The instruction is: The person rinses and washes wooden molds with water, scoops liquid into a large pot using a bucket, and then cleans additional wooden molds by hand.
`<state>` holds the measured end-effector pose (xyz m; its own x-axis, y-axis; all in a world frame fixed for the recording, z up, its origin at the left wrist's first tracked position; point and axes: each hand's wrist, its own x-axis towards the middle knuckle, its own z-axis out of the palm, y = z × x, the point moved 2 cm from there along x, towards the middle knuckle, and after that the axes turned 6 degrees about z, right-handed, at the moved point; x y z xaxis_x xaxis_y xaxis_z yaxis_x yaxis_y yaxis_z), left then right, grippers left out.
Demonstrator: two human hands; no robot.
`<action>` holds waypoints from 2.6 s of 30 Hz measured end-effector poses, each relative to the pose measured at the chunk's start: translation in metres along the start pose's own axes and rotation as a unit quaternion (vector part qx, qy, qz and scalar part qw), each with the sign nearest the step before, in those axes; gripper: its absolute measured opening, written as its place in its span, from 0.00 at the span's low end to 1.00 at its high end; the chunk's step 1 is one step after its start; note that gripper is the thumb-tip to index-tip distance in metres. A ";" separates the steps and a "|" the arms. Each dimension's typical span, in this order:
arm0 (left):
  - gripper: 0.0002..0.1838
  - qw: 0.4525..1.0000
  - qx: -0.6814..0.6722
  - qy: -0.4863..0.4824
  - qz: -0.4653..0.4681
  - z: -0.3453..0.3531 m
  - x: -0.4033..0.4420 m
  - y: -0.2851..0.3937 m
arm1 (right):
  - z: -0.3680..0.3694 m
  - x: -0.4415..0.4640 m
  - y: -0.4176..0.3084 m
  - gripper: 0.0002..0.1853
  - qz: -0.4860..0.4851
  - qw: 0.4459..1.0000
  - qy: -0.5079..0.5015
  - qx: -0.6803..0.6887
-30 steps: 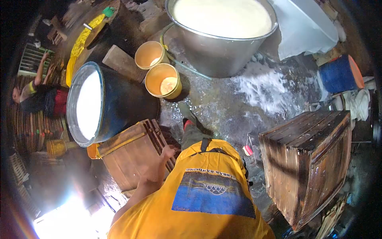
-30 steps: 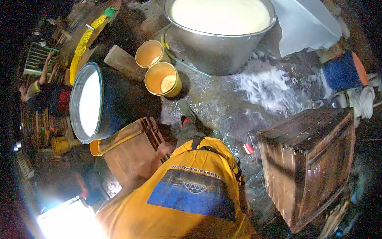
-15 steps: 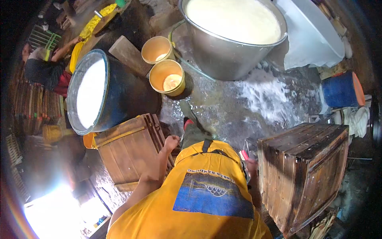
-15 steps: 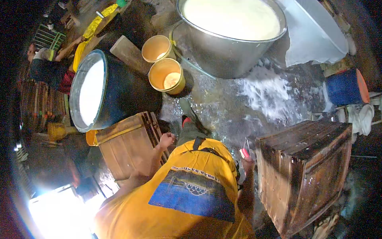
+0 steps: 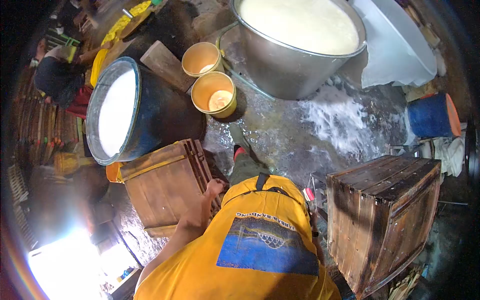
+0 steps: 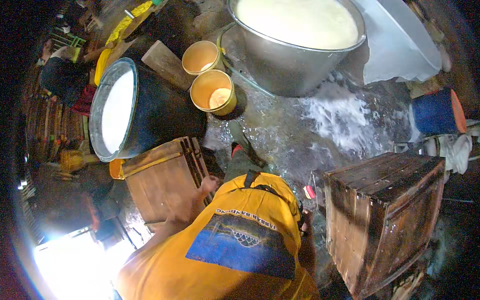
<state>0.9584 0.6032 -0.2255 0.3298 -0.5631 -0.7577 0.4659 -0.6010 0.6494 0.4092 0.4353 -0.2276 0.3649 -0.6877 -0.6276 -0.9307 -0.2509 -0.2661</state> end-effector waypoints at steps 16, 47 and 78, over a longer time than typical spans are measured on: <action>0.06 0.998 0.041 -0.024 0.040 0.018 0.048 0.009 | -0.041 -0.027 -0.054 0.11 0.176 0.896 0.054 0.403; 0.08 0.970 0.235 0.029 0.051 0.044 0.005 0.107 | -0.022 0.004 -0.047 0.13 0.209 0.862 0.066 0.457; 0.04 0.994 -0.005 -0.099 -0.039 0.034 0.062 0.105 | 0.008 0.084 0.007 0.08 0.116 0.939 0.003 0.325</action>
<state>1.0003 0.4861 -0.2018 0.1255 -0.6164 -0.7774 0.4917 -0.6419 0.5884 0.4332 0.3812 -0.2880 0.1533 -0.6768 -0.7200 -0.7725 0.3723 -0.5144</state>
